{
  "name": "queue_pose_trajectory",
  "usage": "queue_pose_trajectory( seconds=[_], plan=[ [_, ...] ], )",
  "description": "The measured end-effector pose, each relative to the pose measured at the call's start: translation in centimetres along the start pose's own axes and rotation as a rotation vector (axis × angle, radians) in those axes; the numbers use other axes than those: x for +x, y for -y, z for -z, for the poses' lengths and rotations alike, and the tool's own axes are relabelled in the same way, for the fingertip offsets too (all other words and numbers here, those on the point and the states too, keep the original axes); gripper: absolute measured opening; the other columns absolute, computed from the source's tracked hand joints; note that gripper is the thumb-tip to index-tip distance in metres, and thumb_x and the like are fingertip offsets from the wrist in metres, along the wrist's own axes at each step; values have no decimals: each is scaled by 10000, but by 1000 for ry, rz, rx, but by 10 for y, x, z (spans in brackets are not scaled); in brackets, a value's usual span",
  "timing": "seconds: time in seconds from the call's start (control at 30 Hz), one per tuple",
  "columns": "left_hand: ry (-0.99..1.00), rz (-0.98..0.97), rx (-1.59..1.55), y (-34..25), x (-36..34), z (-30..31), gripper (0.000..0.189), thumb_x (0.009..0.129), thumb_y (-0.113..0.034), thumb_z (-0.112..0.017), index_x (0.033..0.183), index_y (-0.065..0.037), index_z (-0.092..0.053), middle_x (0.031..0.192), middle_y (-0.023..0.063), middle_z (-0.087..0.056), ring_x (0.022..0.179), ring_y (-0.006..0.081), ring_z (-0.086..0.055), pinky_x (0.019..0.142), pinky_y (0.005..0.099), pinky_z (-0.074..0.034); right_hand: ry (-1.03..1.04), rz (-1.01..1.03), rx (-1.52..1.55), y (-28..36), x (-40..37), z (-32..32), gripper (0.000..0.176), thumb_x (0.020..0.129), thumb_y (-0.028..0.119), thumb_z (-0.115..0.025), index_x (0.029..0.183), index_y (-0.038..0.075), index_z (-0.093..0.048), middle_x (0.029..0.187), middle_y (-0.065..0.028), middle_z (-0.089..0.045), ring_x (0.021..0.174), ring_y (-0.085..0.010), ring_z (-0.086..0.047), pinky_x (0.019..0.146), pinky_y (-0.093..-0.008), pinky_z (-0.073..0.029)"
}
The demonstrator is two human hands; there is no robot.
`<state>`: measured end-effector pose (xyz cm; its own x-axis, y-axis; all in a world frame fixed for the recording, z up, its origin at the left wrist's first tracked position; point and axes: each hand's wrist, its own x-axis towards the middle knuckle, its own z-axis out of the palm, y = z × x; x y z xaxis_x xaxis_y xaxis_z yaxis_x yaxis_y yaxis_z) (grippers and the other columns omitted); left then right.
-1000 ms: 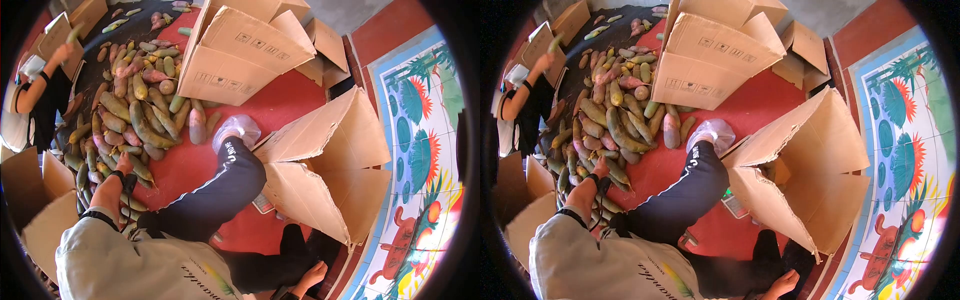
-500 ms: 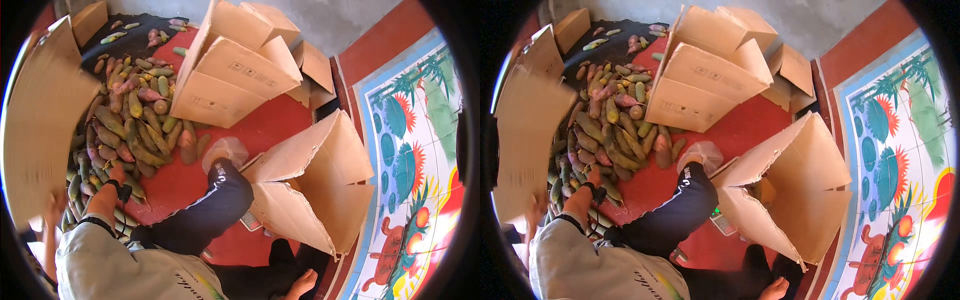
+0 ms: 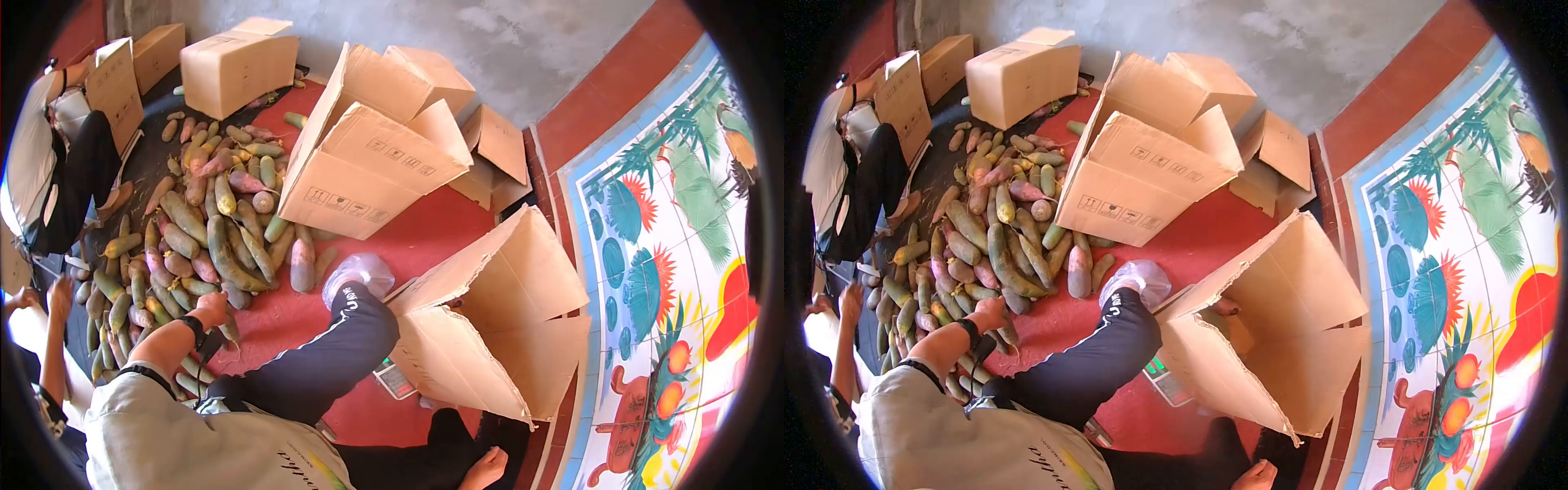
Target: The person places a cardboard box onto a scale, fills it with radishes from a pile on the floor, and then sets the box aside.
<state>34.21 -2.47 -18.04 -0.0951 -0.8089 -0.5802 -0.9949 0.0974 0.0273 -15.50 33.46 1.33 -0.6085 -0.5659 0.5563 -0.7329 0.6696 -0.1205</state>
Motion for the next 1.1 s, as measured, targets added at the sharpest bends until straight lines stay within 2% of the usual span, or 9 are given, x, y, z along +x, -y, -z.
queue_pose_trajectory(
  seconds=[0.23,0.3,0.4,0.47,0.63,0.7,0.87,0.97,1.1],
  plan=[
    [-318,-150,-264,-21,-23,68,508,629,-347,-709,991,-27,-554,889,203,-611,869,344,-596,750,411,-481,1,-70,88,0,1,1,237,879,180,-533,790,-28,-604,767,-195,-606,690,-362,-582,607,-404,-486],
    [-396,-128,-321,-43,-44,105,464,627,-334,-712,949,-31,-570,865,206,-610,859,361,-589,743,415,-476,-18,15,27,-2,1,-2,237,880,189,-535,802,-22,-610,767,-198,-609,682,-363,-584,605,-399,-488],
    [-621,-352,-380,-63,-58,144,459,665,-303,-697,993,-16,-553,891,195,-617,851,364,-592,731,425,-478,-1,-30,112,-8,-1,-14,204,867,100,-473,725,-35,-527,716,-179,-531,656,-360,-523,580,-435,-417],
    [-972,-578,-534,-84,-81,174,425,681,-207,-704,1014,-2,-538,927,188,-602,864,353,-586,753,402,-471,-3,-40,113,-11,-1,-16,187,858,93,-481,728,-34,-525,713,-182,-526,655,-365,-521,579,-437,-417],
    [-1217,-767,-810,-130,-130,234,444,715,-98,-684,1109,5,-509,973,149,-576,919,248,-564,823,333,-438,-6,-69,138,-13,-2,-16,159,845,65,-494,725,-35,-521,708,-193,-512,655,-383,-502,574,-448,-410],
    [-1161,-889,-1057,-150,-138,247,456,742,-100,-671,1147,-7,-483,992,105,-562,933,184,-532,831,301,-425,21,-72,142,-9,-2,-12,137,838,55,-508,732,-30,-527,711,-187,-517,657,-375,-509,575,-443,-417],
    [-951,-1179,-1267,-214,-161,271,472,748,-85,-669,1169,-18,-466,1034,97,-544,959,162,-522,831,296,-427,-32,-63,153,-13,-4,-15,112,832,50,-522,743,-18,-537,714,-175,-522,644,-362,-521,568,-420,-429],
    [-1043,-1250,-689,-259,-175,276,466,760,-24,-617,1196,-25,-450,1100,114,-525,1004,188,-522,894,283,-394,-37,-67,151,-11,-3,-10,123,842,57,-511,754,-24,-542,713,-174,-517,633,-360,-516,563,-412,-423],
    [-808,-1334,-712,-302,-167,261,468,734,-37,-647,1172,-42,-482,1086,134,-539,930,234,-559,826,306,-436,-40,-71,176,-11,-4,-8,112,839,50,-509,772,-28,-552,719,-175,-522,637,-359,-519,563,-403,-425]
  ],
)
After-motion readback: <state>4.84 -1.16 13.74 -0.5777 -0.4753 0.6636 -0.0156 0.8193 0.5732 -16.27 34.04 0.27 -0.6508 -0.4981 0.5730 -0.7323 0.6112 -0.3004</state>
